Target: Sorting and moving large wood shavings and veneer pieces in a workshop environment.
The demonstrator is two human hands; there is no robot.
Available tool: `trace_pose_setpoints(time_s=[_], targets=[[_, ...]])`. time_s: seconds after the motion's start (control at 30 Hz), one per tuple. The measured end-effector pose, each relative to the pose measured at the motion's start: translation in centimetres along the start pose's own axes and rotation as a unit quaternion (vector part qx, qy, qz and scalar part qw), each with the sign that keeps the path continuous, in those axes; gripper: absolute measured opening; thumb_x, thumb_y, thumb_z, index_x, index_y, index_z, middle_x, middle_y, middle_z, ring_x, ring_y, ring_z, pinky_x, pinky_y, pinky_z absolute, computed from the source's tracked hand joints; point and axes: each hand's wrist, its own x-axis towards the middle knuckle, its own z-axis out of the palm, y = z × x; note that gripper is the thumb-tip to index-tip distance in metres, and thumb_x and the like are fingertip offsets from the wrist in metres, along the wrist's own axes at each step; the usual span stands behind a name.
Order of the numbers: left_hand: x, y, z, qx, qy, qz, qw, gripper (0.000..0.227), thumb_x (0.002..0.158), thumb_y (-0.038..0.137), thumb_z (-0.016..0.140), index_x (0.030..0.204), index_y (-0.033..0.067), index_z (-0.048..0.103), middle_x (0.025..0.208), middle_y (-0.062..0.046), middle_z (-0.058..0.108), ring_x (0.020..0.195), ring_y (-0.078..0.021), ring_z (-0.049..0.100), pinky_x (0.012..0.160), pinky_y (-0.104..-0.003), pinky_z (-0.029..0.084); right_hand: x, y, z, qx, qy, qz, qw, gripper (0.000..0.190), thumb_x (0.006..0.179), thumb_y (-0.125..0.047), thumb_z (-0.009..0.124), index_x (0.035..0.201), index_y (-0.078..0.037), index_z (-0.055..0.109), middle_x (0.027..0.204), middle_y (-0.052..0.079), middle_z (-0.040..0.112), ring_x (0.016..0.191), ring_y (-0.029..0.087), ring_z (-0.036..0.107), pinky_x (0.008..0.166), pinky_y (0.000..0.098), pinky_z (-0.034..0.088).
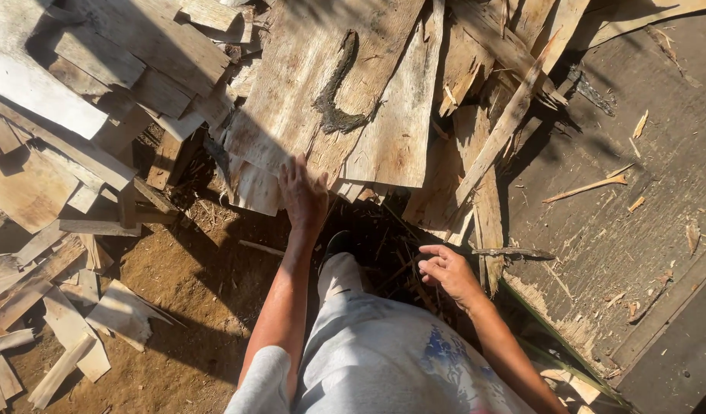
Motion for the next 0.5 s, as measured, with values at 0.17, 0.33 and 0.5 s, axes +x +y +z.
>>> trace_pose_setpoints(time_s=[0.17, 0.33, 0.5], targets=[[10.5, -1.3, 4.9, 0.068, -0.023, 0.03, 0.997, 0.082, 0.1, 0.053, 0.06, 0.151, -0.0076, 0.038, 0.16, -0.031, 0.031, 0.151, -0.0494, 0.026, 0.127, -0.057, 0.022, 8.8, -7.7, 6.4, 0.034, -0.002, -0.039, 0.999, 0.046, 0.091, -0.014, 0.072, 0.134, -0.002, 0.06, 0.098, 0.01, 0.07, 0.083, 0.015, 0.068, 0.074, 0.0287, 0.058], [15.9, 0.0, 7.4, 0.091, -0.084, 0.059, 0.991, 0.1, 0.094, 0.068, 0.059, 0.152, -0.0094, 0.033, 0.159, -0.033, 0.025, 0.147, -0.055, 0.021, 0.119, -0.067, 0.016, 16.1, -10.5, 11.7, 0.104, 0.058, -0.047, 0.992, 0.057, 0.089, -0.015, 0.074, 0.142, -0.002, 0.055, 0.123, 0.018, 0.065, 0.101, 0.02, 0.064, 0.084, 0.0333, 0.054], [16.8, -0.4, 8.4, 0.053, -0.091, 0.03, 0.994, 0.097, 0.077, 0.054, 0.081, 0.143, -0.0064, 0.043, 0.157, -0.029, 0.036, 0.147, -0.0536, 0.025, 0.114, -0.074, 0.017, 20.4, -9.2, 13.7, 0.038, 0.106, -0.064, 0.992, 0.076, 0.086, -0.014, 0.074, 0.153, -0.002, 0.04, 0.157, 0.029, 0.039, 0.15, 0.035, 0.034, 0.12, 0.0446, 0.032]])
